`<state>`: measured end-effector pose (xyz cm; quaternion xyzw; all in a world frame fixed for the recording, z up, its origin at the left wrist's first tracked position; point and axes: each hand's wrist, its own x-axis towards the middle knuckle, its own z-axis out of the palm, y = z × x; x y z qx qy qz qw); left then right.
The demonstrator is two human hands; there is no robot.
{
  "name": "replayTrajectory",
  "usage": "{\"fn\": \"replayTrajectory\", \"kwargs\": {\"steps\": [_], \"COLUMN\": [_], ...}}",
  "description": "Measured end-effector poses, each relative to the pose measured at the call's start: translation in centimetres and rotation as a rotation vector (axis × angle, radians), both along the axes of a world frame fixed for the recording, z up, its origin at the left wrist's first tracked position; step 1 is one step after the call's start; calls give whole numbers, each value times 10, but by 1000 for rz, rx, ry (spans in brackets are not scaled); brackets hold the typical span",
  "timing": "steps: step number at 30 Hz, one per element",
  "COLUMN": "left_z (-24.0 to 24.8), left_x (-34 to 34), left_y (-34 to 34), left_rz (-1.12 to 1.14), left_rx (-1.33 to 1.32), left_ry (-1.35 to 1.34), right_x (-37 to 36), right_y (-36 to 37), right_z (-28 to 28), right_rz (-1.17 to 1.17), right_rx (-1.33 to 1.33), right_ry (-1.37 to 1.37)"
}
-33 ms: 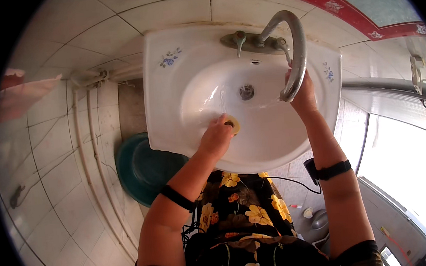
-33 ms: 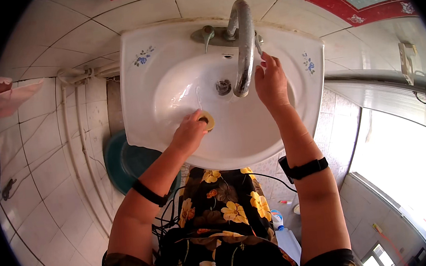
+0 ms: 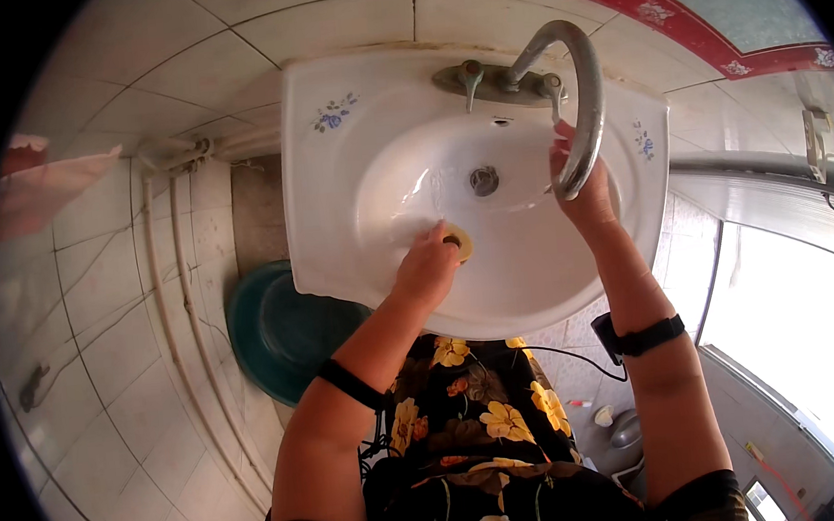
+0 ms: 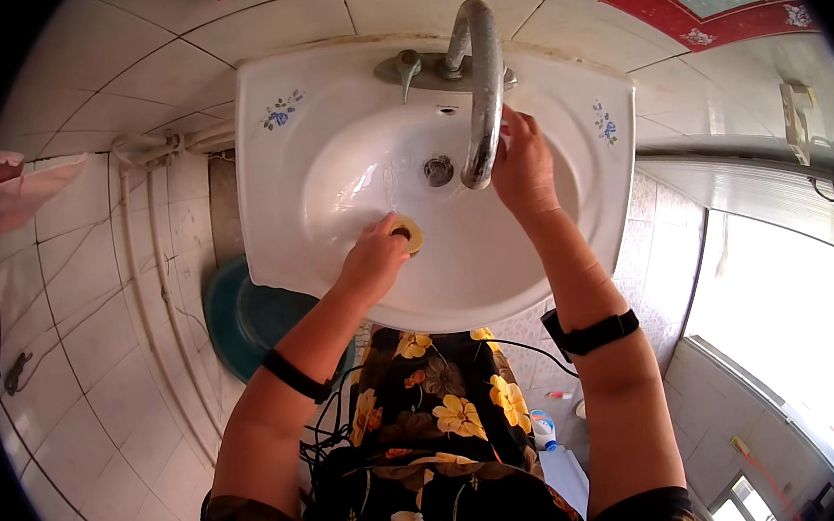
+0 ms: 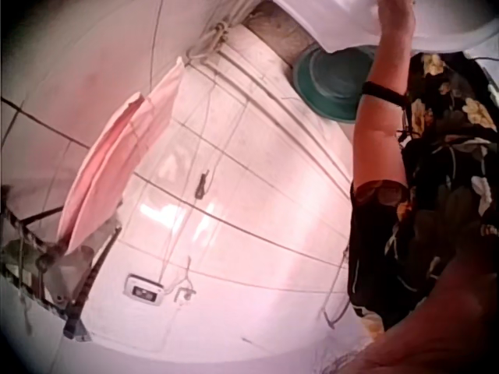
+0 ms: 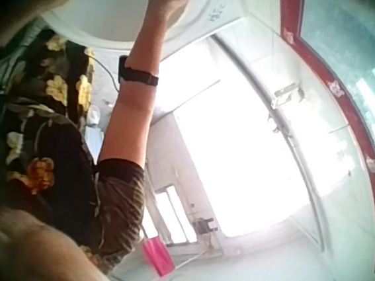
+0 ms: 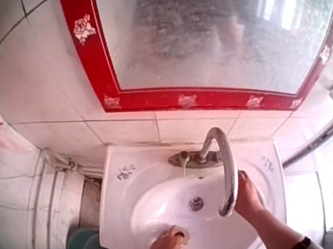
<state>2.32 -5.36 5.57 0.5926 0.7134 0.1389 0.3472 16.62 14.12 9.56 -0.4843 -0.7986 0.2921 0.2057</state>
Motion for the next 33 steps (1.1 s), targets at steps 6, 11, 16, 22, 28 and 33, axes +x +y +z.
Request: {"fn": "replayTrajectory", "kwargs": {"steps": [6, 11, 16, 22, 28, 33], "left_z": [-32, -33, 3, -2, 5, 12], "left_x": [4, -22, -71, -19, -45, -41], "left_y": [2, 1, 27, -29, -4, -18], "left_rz": [-3, -135, -131, -196, -246, -283], "left_rx": [80, 91, 171, 135, 50, -15], "left_ry": [-8, 89, 249, 83, 140, -9], "right_x": [-27, -31, -86, -5, -39, -28], "right_y": [-77, -145, -136, -166, -163, -152], "right_z": [-30, -56, -57, -33, -49, -42], "right_rz": [151, 350, 259, 435, 322, 452], "right_rx": [-318, -324, -278, -376, -333, -329], "right_ry": [-85, -201, -30, -134, -28, -101]}}
